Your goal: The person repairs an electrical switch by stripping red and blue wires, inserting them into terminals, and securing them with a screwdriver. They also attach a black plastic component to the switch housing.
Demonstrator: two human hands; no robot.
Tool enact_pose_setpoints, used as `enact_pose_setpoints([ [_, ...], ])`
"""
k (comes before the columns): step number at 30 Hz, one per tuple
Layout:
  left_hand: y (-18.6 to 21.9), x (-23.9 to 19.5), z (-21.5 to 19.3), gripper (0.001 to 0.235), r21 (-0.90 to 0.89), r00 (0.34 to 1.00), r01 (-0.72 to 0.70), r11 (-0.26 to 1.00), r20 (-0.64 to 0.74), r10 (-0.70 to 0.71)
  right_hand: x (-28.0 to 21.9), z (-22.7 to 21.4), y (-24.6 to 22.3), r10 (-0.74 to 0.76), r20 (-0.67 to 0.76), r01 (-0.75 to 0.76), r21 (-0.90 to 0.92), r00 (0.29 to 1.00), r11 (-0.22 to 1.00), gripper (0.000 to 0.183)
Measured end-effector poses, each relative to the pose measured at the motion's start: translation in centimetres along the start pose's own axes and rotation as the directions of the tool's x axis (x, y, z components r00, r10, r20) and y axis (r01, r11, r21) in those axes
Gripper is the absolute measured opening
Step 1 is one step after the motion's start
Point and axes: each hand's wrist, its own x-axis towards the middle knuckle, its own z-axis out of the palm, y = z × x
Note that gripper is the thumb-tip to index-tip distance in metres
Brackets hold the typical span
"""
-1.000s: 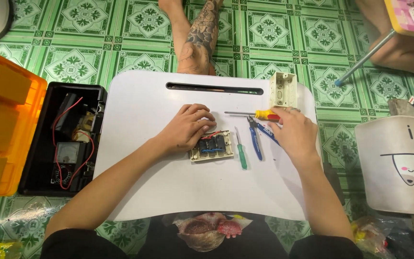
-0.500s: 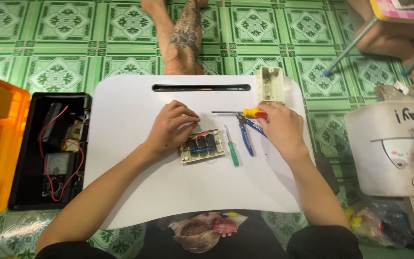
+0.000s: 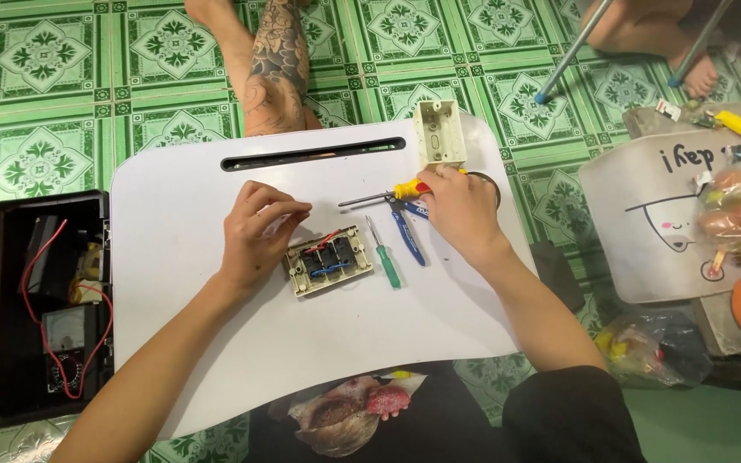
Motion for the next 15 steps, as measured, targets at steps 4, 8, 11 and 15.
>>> enact_pose_setpoints([
  [4, 0.2, 0.1, -0.1, 0.014, 0.007, 1.0, 0.0, 1.0, -0.004, 0.0, 0.0, -0.8, -0.6, -0.011, -0.052, 0.012, 0.008, 0.999, 1.0, 0.027],
  [8, 0.2, 0.0, 0.2, 0.013, 0.003, 0.999, 0.005, 1.0, -0.036, -0.004, -0.3, -2.1, -1.3, -0.132, -0.209, 0.143, 0.037, 0.969, 0.989, 0.025],
  [11, 0.1, -0.2, 0.2, 0.014, 0.01, 0.997, -0.003, 1.0, -0.083, 0.004, -0.2, -1.5, -1.8, -0.292, -0.35, 0.326, 0.04, 0.89, 0.945, 0.023],
  [15, 0.2, -0.2, 0.2, 0.015, 0.003, 0.988, -0.03, 1.0, -0.154, 0.03, 0.0, -1.2, -2.5, -0.455, -0.42, 0.517, 0.038, 0.785, 0.855, 0.024],
])
